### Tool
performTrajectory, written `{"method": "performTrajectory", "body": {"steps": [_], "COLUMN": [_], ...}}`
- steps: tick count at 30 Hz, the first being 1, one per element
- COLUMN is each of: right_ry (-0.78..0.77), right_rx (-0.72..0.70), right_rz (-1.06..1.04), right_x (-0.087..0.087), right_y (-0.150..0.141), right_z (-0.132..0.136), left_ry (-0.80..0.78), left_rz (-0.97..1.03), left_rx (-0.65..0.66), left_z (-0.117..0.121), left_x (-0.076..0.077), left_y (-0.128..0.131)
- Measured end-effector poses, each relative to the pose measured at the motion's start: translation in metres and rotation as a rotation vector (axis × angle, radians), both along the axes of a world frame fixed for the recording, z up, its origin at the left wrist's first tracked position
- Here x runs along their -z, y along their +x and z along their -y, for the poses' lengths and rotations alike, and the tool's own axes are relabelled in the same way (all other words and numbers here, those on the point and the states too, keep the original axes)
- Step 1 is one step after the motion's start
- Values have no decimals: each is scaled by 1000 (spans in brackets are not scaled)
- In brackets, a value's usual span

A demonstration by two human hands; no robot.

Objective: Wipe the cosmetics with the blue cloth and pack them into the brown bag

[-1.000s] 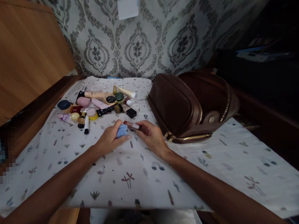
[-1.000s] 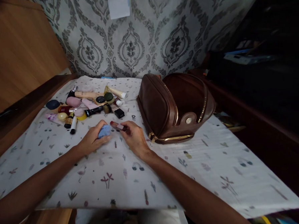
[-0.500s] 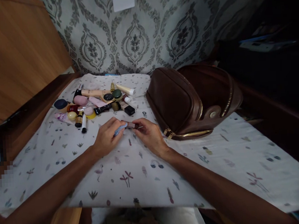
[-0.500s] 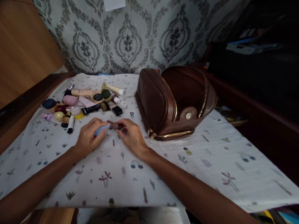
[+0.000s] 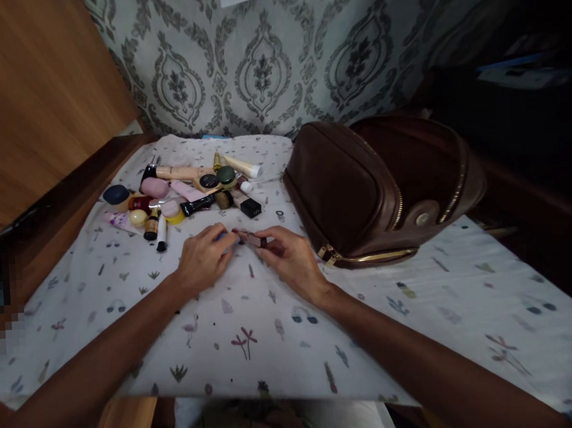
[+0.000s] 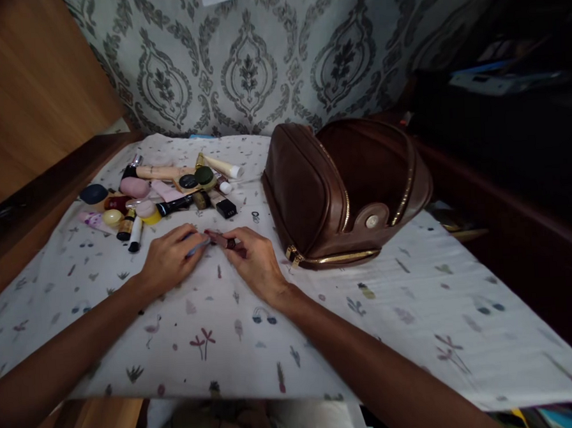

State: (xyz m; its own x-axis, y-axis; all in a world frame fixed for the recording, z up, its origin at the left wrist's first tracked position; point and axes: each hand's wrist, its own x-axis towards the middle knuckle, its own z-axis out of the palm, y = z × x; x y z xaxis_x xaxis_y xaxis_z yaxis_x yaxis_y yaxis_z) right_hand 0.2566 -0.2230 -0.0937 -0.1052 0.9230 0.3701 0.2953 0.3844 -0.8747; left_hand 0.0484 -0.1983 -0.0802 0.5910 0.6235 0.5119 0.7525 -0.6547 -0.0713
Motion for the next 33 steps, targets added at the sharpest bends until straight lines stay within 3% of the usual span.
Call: {"method": "performTrajectory", "body": {"steps": [6, 11, 16, 21, 28, 33], "right_ry": [-28, 31, 28, 89, 66, -23], "right_rx": [21, 18, 16, -9, -4, -15], "right_rz": [-74, -70, -49, 12, 15, -40], "right_x": [3, 4, 3, 1, -2, -2], "right_y": [0, 0, -1, -1, 0, -1], "right_z": [-3, -4, -2, 1, 2, 3], "left_ry": [-172, -170, -55, 67, -85, -207], "left_rz": [-37, 80, 256, 175, 34, 57], "left_rx": [-123, -135, 68, 190, -49, -100], "left_z": [-7, -6, 5, 17, -2, -9], "left_x": [-1, -6, -11, -13, -4, -1], "left_y": [-5, -4, 5, 15, -2, -6]}}
